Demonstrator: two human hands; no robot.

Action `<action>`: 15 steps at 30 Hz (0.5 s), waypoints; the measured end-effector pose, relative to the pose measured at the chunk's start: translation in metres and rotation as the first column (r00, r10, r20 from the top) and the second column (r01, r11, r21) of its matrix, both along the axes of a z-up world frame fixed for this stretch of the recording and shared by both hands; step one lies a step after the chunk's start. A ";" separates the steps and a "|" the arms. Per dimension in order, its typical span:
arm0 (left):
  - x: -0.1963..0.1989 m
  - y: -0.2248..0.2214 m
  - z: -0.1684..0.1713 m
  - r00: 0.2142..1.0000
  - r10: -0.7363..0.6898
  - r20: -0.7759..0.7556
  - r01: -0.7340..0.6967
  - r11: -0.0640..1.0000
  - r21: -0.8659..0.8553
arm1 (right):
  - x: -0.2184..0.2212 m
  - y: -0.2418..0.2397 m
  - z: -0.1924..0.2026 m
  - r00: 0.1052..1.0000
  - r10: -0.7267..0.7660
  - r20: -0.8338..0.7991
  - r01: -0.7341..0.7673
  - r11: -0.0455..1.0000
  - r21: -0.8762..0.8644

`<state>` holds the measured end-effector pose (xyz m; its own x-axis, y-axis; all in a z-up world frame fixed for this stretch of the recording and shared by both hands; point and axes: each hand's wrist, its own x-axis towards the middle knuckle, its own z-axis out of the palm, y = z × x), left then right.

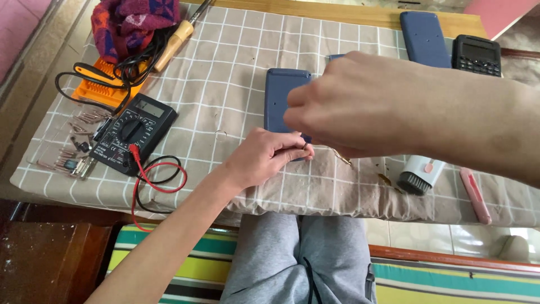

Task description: Reassembling a scientific calculator by cleaning internal parts with a blower and securing the casing with a screwdriver.

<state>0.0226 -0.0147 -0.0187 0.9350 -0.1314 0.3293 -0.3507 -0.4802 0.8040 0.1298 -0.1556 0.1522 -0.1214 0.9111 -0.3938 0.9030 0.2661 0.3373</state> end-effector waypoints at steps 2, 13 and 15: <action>0.000 0.002 -0.001 0.999 0.013 -0.032 -0.012 1.000 0.024 | -0.011 0.008 0.005 0.961 -0.276 -0.016 0.276 0.960 -0.039; -0.013 0.025 0.017 0.994 -0.019 -0.111 0.038 0.984 0.175 | -0.027 0.022 0.018 0.778 -0.628 0.009 0.626 0.777 0.071; -0.013 0.026 0.019 0.992 -0.021 -0.122 0.043 0.982 0.184 | -0.027 0.023 0.030 0.732 -0.681 0.027 0.679 0.732 0.056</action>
<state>0.0093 0.0113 0.0002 0.9603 -0.2105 0.1828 -0.2755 -0.6156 0.7383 0.1031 -0.1329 0.1818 0.5529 0.7585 -0.3450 0.8218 -0.4282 0.3758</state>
